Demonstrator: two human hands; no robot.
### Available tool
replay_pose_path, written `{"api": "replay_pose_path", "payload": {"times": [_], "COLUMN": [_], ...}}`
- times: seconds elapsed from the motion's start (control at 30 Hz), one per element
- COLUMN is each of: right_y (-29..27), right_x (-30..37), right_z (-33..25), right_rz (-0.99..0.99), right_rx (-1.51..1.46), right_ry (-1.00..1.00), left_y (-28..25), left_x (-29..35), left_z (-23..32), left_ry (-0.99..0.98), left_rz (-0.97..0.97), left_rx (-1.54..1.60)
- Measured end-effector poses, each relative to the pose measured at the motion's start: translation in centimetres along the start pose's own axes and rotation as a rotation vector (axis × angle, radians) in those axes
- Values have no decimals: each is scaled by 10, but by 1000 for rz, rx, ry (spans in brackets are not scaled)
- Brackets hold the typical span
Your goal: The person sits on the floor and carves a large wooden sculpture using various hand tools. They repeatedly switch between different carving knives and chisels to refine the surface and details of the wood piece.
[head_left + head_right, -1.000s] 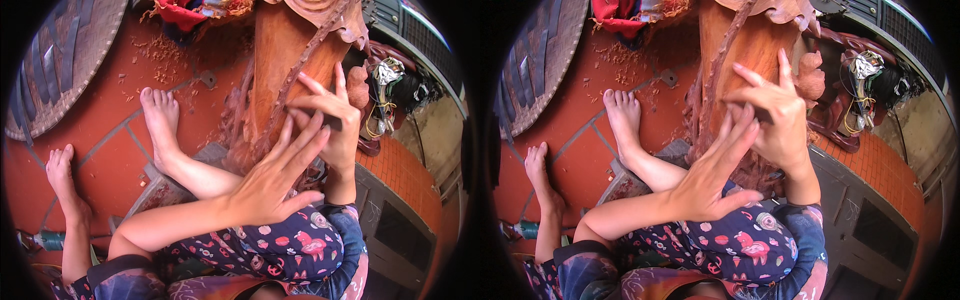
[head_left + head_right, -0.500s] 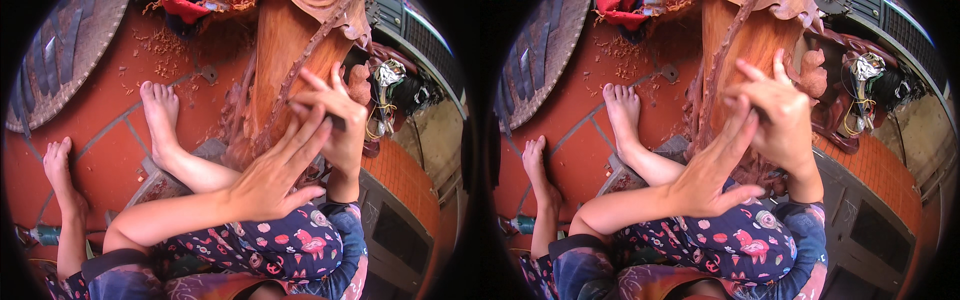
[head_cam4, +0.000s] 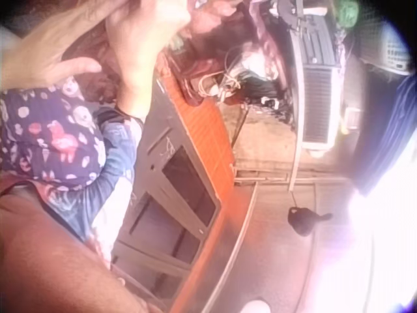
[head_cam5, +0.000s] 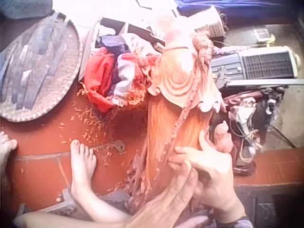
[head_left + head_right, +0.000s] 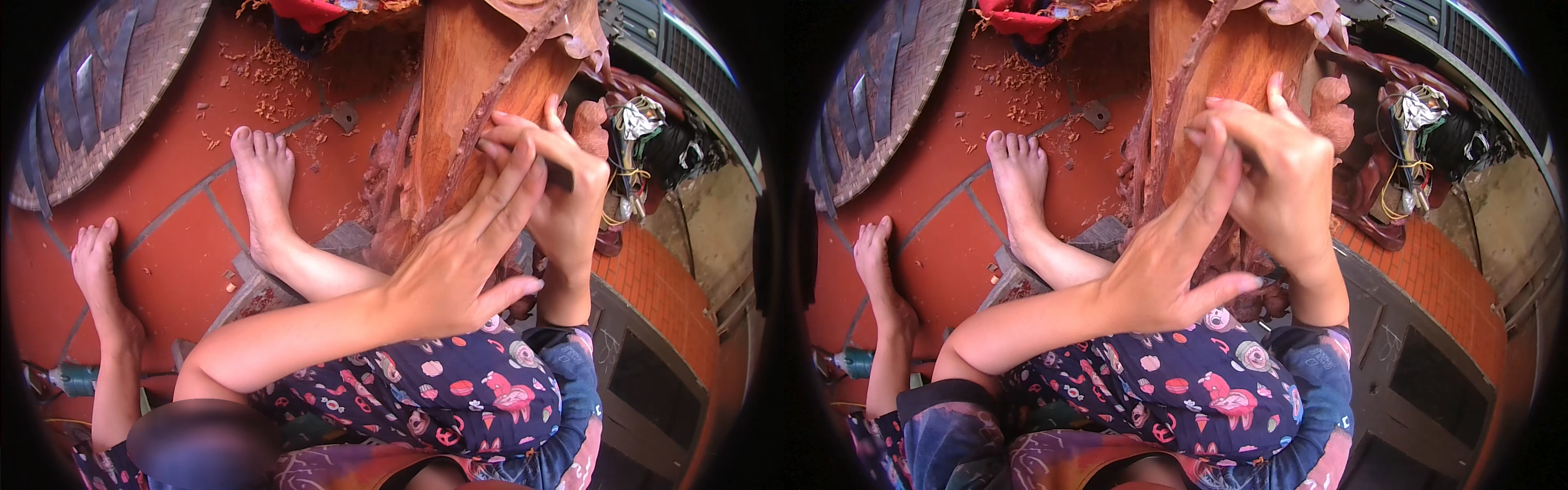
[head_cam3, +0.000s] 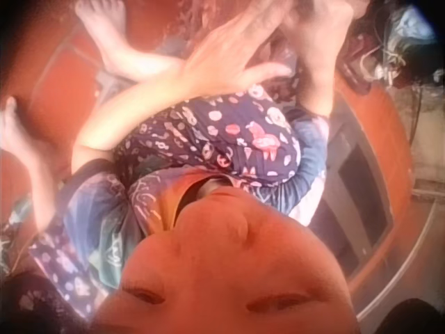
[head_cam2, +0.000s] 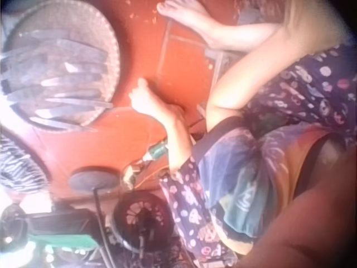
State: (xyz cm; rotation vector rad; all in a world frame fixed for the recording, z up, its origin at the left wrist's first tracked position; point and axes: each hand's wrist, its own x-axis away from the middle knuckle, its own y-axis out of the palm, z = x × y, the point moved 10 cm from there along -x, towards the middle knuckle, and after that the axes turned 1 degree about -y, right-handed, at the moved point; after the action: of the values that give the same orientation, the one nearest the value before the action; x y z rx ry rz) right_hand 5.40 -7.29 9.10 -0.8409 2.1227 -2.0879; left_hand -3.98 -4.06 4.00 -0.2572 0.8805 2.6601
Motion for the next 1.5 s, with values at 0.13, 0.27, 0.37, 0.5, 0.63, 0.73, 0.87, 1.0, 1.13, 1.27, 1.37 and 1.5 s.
{"api": "replay_pose_path", "payload": {"times": [0.13,0.27,0.37,0.5,0.63,0.73,0.87,1.0,1.13,1.27,1.37,1.5], "right_y": [4,-9,4,-2,3,8,-10,-26,-26,-22,-5,5], "right_x": [2,1,2,2,6,7,17,38,43,41,33,29], "right_z": [-4,4,-12,11,-10,1,5,-1,-17,6,-5,-10], "right_rz": [-36,87,-46,32,7,-24,168,266,259,296,121,39], "right_rx": [65,-25,15,-42,12,25,-74,-196,-161,-263,-16,129], "right_ry": [-74,-20,-168,93,-127,-60,-12,61,-45,136,84,106], "left_y": [-10,-2,-11,-2,-5,-8,0,0,-3,-4,-5,-5], "left_x": [-4,-13,-12,-9,1,0,-8,0,14,18,18,22], "left_z": [9,6,19,-3,7,3,-2,23,29,16,16,16], "left_ry": [64,-10,102,-85,23,18,-37,45,24,-34,-28,-110], "left_rz": [71,-23,64,-26,6,43,-51,-97,-105,-109,-117,-127], "left_rx": [29,-27,13,18,-10,66,18,72,131,95,41,-8]}}
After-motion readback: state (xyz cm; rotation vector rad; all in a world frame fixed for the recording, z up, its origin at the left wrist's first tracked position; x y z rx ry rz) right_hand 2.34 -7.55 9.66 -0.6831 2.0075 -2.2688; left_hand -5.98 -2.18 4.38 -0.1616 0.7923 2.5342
